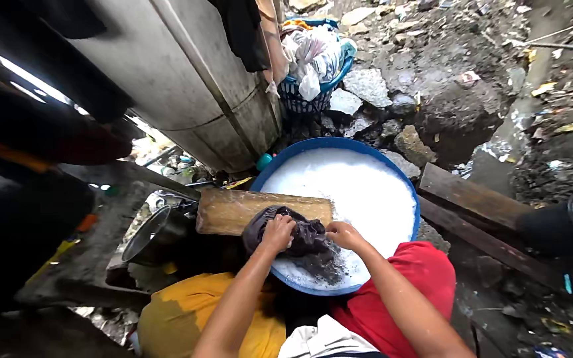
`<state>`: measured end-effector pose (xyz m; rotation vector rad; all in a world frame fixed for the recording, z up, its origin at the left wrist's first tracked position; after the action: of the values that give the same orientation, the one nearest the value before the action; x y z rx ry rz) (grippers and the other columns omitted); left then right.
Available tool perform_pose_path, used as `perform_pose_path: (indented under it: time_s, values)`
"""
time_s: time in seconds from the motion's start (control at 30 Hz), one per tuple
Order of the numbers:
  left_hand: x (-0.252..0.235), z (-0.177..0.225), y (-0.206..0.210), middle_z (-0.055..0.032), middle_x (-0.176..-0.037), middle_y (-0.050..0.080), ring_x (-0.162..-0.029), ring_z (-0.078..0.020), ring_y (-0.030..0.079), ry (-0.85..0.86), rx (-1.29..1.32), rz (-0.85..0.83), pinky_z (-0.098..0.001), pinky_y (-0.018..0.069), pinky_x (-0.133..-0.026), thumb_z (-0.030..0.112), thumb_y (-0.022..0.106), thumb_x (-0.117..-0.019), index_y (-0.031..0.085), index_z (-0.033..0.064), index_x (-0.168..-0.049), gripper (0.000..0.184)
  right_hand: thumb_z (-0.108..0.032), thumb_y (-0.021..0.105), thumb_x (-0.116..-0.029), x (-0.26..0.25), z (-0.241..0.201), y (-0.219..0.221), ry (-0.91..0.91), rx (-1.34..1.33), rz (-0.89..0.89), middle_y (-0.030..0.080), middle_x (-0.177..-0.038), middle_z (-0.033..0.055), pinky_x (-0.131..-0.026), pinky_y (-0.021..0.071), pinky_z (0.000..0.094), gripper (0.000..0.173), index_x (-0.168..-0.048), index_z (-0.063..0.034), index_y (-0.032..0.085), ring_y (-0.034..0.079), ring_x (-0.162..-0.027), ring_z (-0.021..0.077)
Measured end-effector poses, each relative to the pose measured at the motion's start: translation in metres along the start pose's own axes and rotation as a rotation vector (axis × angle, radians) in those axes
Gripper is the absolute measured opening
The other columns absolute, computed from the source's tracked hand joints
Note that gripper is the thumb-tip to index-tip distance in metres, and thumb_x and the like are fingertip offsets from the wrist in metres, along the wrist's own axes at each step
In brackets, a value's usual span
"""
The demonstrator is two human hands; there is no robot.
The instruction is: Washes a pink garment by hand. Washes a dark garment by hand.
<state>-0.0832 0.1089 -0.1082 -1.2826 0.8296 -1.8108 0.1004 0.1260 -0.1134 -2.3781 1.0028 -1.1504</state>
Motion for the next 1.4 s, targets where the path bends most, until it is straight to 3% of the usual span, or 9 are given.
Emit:
perform_pose_path:
  time_s: [0.23, 0.37, 0.53, 0.7, 0.87, 0.97, 1.1, 1.23, 1.4]
  values:
    - [0.007, -0.002, 0.001, -0.0214, -0.13, 0.065, -0.135, -0.0401, 0.05, -0.225, -0.342, -0.191, -0.0589, 0.0298, -0.116, 0.039, 0.072, -0.0925, 0.068, -0.0012, -0.123, 0.051, -0.024, 0.055, -0.1056, -0.001, 0.012, 0.012, 0.055, 0.004, -0.048, 0.066, -0.126, 0.0245, -0.107, 0.0442, 0.0582, 0.035, -0.127, 0.001, 0.066, 0.062, -0.122, 0.0376]
    - [0.005, 0.01, -0.007, -0.0159, -0.141, 0.06, -0.136, -0.04, 0.049, -0.048, -0.275, -0.275, -0.0643, 0.0344, -0.11, 0.032, 0.059, -0.1017, 0.07, 0.0134, -0.129, 0.035, -0.024, 0.055, -0.1055, 0.002, -0.002, 0.022, -0.003, 0.023, -0.096, 0.067, -0.126, 0.0241, -0.107, 0.0445, 0.0588, 0.034, -0.126, 0.0004, 0.066, 0.062, -0.122, 0.0376]
    - [0.02, 0.02, -0.028, -0.0236, -0.117, 0.068, -0.115, -0.0364, 0.063, 0.126, 0.303, -0.138, -0.0591, 0.0436, -0.103, 0.026, 0.057, -0.1051, 0.07, -0.0029, -0.115, 0.033, -0.023, 0.06, -0.1042, 0.019, -0.02, 0.025, -0.068, 0.022, -0.152, 0.067, -0.124, 0.0251, -0.106, 0.0448, 0.0589, 0.034, -0.124, 0.003, 0.066, 0.063, -0.119, 0.0381]
    - [0.074, 0.039, -0.083, 0.0009, -0.076, 0.064, -0.07, -0.007, 0.061, 0.021, 1.241, 0.155, -0.0283, 0.0539, -0.068, 0.024, 0.041, -0.1103, 0.066, 0.0069, -0.094, 0.035, -0.037, 0.072, -0.097, 0.065, -0.06, 0.034, -0.155, 0.014, -0.302, 0.064, -0.129, 0.0283, -0.108, 0.0424, 0.0621, 0.057, -0.135, 0.0039, 0.06, 0.061, -0.123, 0.0411]
    - [0.127, 0.061, -0.132, 0.0071, -0.092, 0.074, -0.079, -0.001, 0.068, 0.437, 1.501, 0.132, -0.0202, 0.0583, -0.072, 0.029, 0.036, -0.108, 0.068, 0.0195, -0.113, 0.033, -0.049, 0.079, -0.0855, 0.08, -0.083, 0.023, -0.212, -0.08, -0.014, 0.063, -0.13, 0.0279, -0.107, 0.0441, 0.0618, 0.081, -0.142, 0.0024, 0.052, 0.06, -0.124, 0.0414]
    - [0.137, 0.036, -0.139, 0.01, -0.115, 0.071, -0.098, -0.0011, 0.068, 0.552, 1.571, 0.288, -0.0225, 0.0585, -0.084, 0.045, 0.049, -0.1048, 0.056, 0.0259, -0.138, 0.039, -0.033, 0.069, -0.0971, 0.078, -0.084, 0.006, -0.237, -0.173, 0.128, 0.064, -0.131, 0.0257, -0.106, 0.0476, 0.0564, 0.056, -0.141, 0.0007, 0.057, 0.063, -0.12, 0.0378]
    - [0.108, 0.011, -0.075, -0.0031, -0.097, 0.073, -0.088, -0.013, 0.071, 0.022, 1.871, 0.417, -0.034, 0.0609, -0.078, 0.037, 0.028, -0.1127, 0.062, 0.0112, -0.12, 0.043, -0.012, 0.068, -0.0937, 0.072, -0.085, 0.007, -0.335, -0.468, 0.056, 0.053, -0.147, 0.0242, -0.105, 0.0519, 0.0457, 0.06, -0.149, -0.0003, 0.048, 0.06, -0.127, 0.0319]
    - [0.117, 0.031, -0.07, -0.0045, -0.096, 0.075, -0.09, -0.0134, 0.073, 0.162, 2.002, 0.284, -0.0318, 0.0611, -0.081, 0.03, 0.015, -0.1118, 0.064, 0.0095, -0.11, 0.054, -0.015, 0.082, -0.0789, 0.069, -0.084, 0.029, -0.368, -0.494, -0.071, 0.039, -0.158, 0.0257, -0.12, 0.037, 0.0444, 0.095, -0.159, -0.0011, 0.033, 0.042, -0.145, 0.0317]
    - [0.138, 0.022, -0.096, 0.0039, -0.111, 0.073, -0.102, -0.0088, 0.07, 0.43, 1.761, 0.238, -0.0298, 0.0595, -0.088, 0.048, 0.069, -0.0915, 0.058, 0.0214, -0.127, 0.046, -0.009, 0.051, -0.1063, 0.06, -0.067, 0.007, -0.173, -0.653, 0.078, 0.063, -0.111, 0.0161, -0.083, 0.0582, 0.0396, 0.025, -0.124, 0.0066, 0.057, 0.065, -0.097, 0.0202]
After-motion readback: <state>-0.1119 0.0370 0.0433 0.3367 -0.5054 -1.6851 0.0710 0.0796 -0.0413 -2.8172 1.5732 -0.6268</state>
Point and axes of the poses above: each hand's wrist, its own x-axis away from the middle knuckle, its own y-axis out of the palm, z = x × y, the point moved 8 cm from there along -x, towards the middle knuckle
